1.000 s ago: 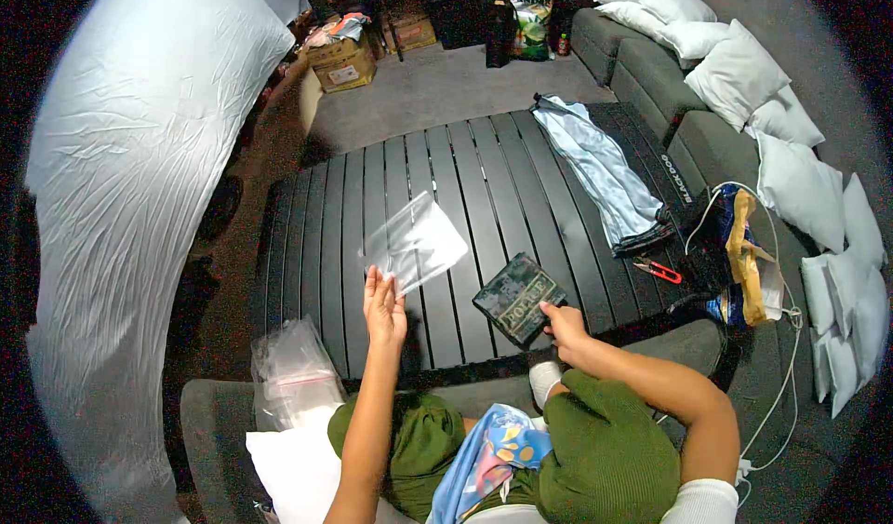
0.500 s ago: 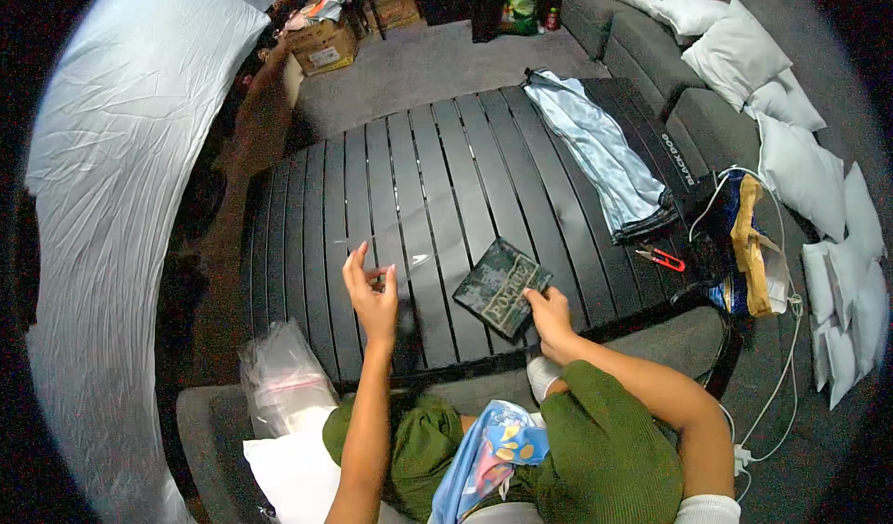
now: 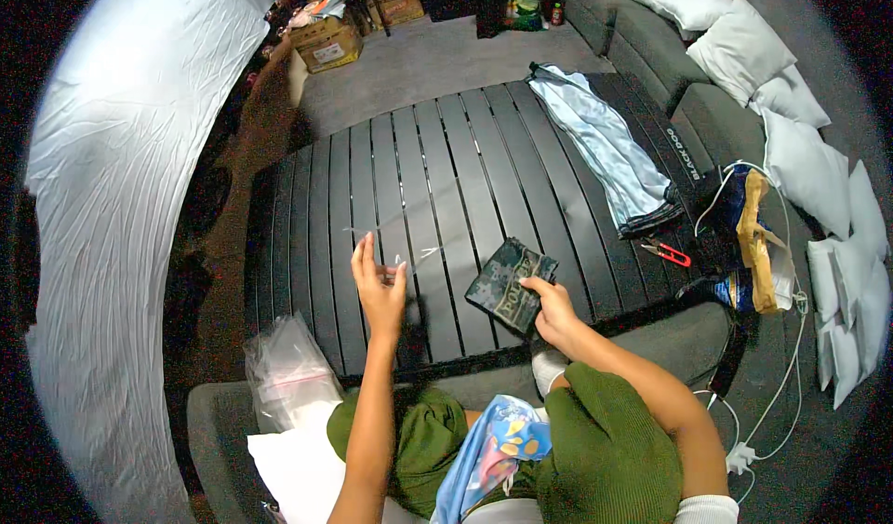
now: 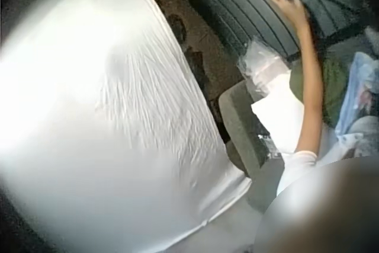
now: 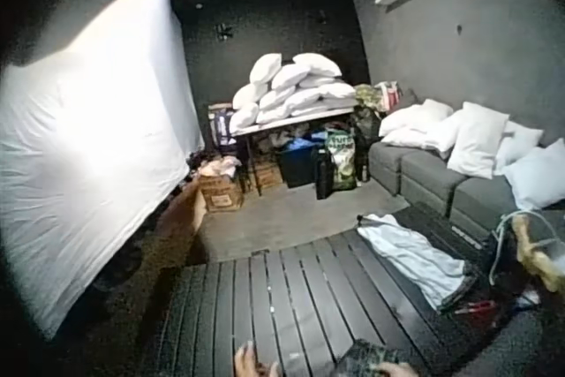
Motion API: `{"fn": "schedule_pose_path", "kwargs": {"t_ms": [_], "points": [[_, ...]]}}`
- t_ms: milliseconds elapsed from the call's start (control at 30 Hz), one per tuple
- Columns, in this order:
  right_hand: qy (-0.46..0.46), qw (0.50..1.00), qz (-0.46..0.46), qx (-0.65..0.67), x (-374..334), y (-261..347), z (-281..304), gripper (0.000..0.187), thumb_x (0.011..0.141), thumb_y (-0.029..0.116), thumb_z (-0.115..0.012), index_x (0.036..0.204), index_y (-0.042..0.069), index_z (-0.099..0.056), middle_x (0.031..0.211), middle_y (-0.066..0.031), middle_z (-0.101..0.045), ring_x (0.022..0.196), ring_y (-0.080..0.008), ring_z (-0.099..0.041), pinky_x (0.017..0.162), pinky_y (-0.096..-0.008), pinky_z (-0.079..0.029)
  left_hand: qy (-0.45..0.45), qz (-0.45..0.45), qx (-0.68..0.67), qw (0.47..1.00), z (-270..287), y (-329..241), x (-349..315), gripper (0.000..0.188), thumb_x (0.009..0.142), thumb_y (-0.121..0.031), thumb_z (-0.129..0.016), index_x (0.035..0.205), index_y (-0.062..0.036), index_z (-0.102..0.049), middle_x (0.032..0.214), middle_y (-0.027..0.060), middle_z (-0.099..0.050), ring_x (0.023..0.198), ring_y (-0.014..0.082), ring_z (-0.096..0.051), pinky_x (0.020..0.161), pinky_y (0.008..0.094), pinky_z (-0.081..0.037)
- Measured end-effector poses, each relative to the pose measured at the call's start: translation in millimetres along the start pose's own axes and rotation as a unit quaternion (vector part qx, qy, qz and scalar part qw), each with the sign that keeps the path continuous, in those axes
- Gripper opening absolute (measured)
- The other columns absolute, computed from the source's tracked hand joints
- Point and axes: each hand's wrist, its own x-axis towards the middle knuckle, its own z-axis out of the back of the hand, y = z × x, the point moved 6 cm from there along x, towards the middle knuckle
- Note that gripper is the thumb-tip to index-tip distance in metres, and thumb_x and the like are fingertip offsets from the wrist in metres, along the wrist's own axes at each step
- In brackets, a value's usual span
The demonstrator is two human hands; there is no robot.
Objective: Fold a camouflage patterned neck gaiter and place it into a plastic resealable bag.
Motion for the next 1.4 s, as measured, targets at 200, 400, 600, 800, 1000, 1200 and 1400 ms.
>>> {"fn": "schedule_pose_path", "kwargs": {"t_ms": [200, 400, 600, 800, 1000, 1200, 1400], "points": [[0.124, 0.986, -0.103, 0.053, -17.5, 0.7, -18.3, 0.026, 0.075, 0.007, -0.050, 0.100, 0.001, -0.055, 0.091, -0.0099, -0.062, 0.082, -0.0235, -0.062, 0.076, -0.0401, -0.051, -0.004, -0.070, 0.160, 0.985, 7.4, -13.0, 2.0, 0.064, 0.074, -0.001, -0.061, 0.132, -0.0100, -0.036, 0.131, 0.0102, -0.038, 0.078, 0.0198, -0.057, 0.064, 0.0264, -0.049], [0.213, 0.957, -0.195, -0.022, -47.1, 0.4, -47.7, 0.025, 0.077, 0.006, -0.050, 0.099, -0.006, -0.053, 0.091, -0.0148, -0.062, 0.081, -0.0246, -0.063, 0.077, -0.0399, -0.051, -0.046, -0.200, 0.323, 0.924, -4.8, -37.9, -9.6, 0.057, 0.074, -0.001, -0.054, 0.129, -0.0083, -0.040, 0.127, 0.0072, -0.045, 0.083, 0.0230, -0.058, 0.063, 0.0285, -0.049], [0.222, 0.925, -0.307, -0.019, -64.0, -1.6, -66.8, 0.026, 0.082, 0.011, -0.050, 0.100, -0.006, -0.053, 0.092, -0.0166, -0.062, 0.082, -0.0257, -0.063, 0.079, -0.0403, -0.050, -0.053, -0.293, 0.425, 0.855, -34.0, -58.1, -28.0, 0.051, 0.071, 0.000, -0.055, 0.121, -0.0132, -0.052, 0.120, -0.0049, -0.049, 0.063, 0.0099, -0.045, 0.051, 0.0207, -0.039], [0.234, 0.926, -0.277, 0.109, -72.4, 19.4, -77.9, 0.036, 0.085, 0.019, -0.045, 0.112, -0.006, -0.049, 0.105, -0.0191, -0.059, 0.094, -0.0300, -0.060, 0.087, -0.0441, -0.046, -0.002, -0.301, 0.403, 0.864, -38.1, -63.3, -34.1, 0.058, 0.070, 0.003, -0.055, 0.125, -0.0116, -0.048, 0.125, -0.0019, -0.047, 0.068, 0.0118, -0.049, 0.054, 0.0221, -0.042], [0.200, 0.956, -0.173, 0.126, -75.7, 34.0, -87.5, 0.035, 0.088, 0.026, -0.043, 0.112, 0.000, -0.051, 0.107, -0.0139, -0.059, 0.096, -0.0269, -0.058, 0.090, -0.0427, -0.043, 0.079, -0.327, 0.299, 0.893, -48.7, -82.5, -48.9, 0.045, 0.077, -0.008, -0.047, 0.122, -0.0078, -0.050, 0.127, 0.0003, -0.045, 0.102, 0.0197, -0.049, 0.084, 0.0295, -0.044], [0.169, 0.961, -0.120, 0.184, -59.9, 37.2, -69.5, 0.039, 0.089, 0.030, -0.039, 0.114, 0.002, -0.051, 0.112, -0.0133, -0.057, 0.101, -0.0282, -0.056, 0.093, -0.0442, -0.039, 0.173, -0.333, 0.168, 0.912, -59.3, -87.3, -56.0, 0.045, 0.078, -0.007, -0.046, 0.123, -0.0037, -0.047, 0.130, 0.0062, -0.042, 0.118, 0.0253, -0.042, 0.093, 0.0349, -0.041], [0.190, 0.953, -0.087, 0.218, -60.6, 35.3, -68.8, 0.042, 0.089, 0.035, -0.039, 0.114, 0.004, -0.053, 0.110, -0.0123, -0.059, 0.100, -0.0268, -0.057, 0.091, -0.0432, -0.041, 0.201, -0.347, 0.097, 0.911, -60.5, -96.4, -63.8, 0.049, 0.074, 0.005, -0.045, 0.123, -0.0012, -0.046, 0.129, 0.0114, -0.043, 0.121, 0.0296, -0.040, 0.096, 0.0390, -0.039]]}}
